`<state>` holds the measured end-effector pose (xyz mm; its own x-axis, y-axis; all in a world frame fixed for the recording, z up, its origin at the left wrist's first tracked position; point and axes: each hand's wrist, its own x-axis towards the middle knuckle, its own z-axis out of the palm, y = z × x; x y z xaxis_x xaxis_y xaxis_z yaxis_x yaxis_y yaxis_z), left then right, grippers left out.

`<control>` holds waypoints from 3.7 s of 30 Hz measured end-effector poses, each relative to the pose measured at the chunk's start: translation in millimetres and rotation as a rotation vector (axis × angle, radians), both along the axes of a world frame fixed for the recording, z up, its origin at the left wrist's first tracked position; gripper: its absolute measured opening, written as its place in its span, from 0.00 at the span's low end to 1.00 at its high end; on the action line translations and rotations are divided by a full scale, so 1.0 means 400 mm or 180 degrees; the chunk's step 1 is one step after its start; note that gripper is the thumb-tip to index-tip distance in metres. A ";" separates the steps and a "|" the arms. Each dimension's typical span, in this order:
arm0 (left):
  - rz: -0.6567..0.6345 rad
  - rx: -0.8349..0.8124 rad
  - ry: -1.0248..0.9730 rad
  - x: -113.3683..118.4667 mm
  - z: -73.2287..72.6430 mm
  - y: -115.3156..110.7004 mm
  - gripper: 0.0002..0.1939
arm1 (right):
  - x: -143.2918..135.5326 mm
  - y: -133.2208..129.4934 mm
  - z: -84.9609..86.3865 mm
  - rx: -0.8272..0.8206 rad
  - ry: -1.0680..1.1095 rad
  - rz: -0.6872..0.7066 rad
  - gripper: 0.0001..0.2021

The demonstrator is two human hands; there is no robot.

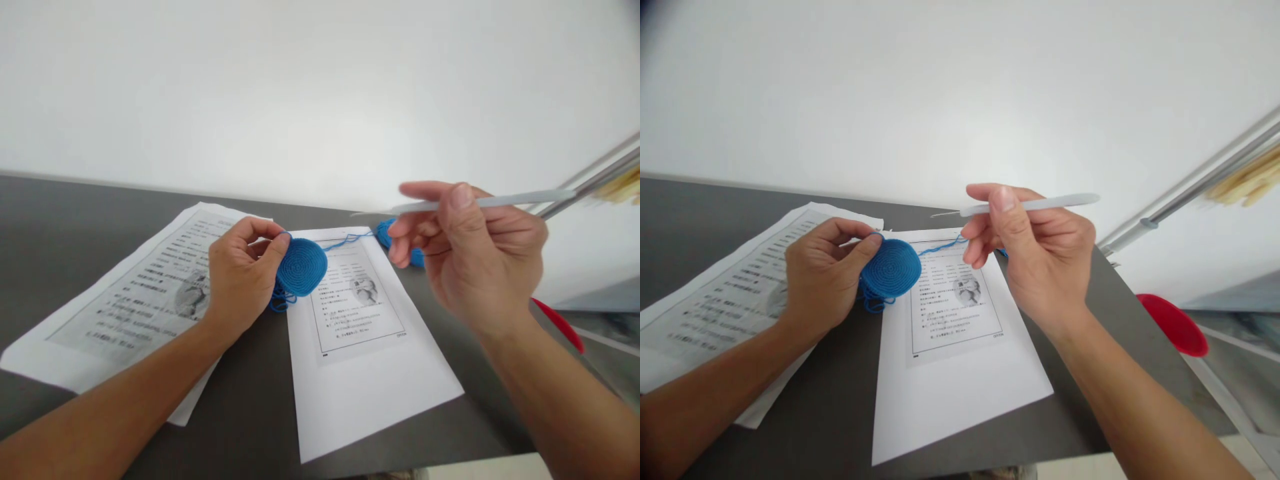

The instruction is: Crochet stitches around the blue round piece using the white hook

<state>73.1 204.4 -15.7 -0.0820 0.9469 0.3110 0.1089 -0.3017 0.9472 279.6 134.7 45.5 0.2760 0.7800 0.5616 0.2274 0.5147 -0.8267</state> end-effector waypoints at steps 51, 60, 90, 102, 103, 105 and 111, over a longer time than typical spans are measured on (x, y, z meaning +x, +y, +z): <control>-0.1209 -0.0660 -0.0918 0.031 0.013 -0.080 0.06 | -0.065 -0.016 -0.121 0.0292 -0.0634 -0.0195 0.06; -0.1622 -0.0702 -0.1282 0.028 0.011 -0.078 0.07 | -0.075 -0.004 -0.138 0.0206 -0.0444 -0.0053 0.06; -0.1386 -0.0487 -0.0299 0.003 0.017 -0.023 0.04 | -0.034 -0.001 -0.128 0.0314 -0.0319 -0.0150 0.12; -0.1022 -0.0388 -0.0203 -0.001 0.011 -0.011 0.06 | -0.023 0.006 -0.129 0.0312 -0.0096 -0.0132 0.11; -0.0989 -0.0348 -0.0274 -0.001 0.009 -0.009 0.05 | -0.022 0.007 -0.130 0.0314 -0.0068 -0.0118 0.11; -0.0965 -0.0300 -0.0487 0.001 0.005 -0.007 0.06 | -0.021 0.010 -0.132 0.0309 -0.0019 -0.0083 0.11; -0.1006 -0.0343 -0.0914 0.006 0.005 -0.008 0.06 | -0.018 0.011 -0.132 0.0177 0.0099 0.0011 0.12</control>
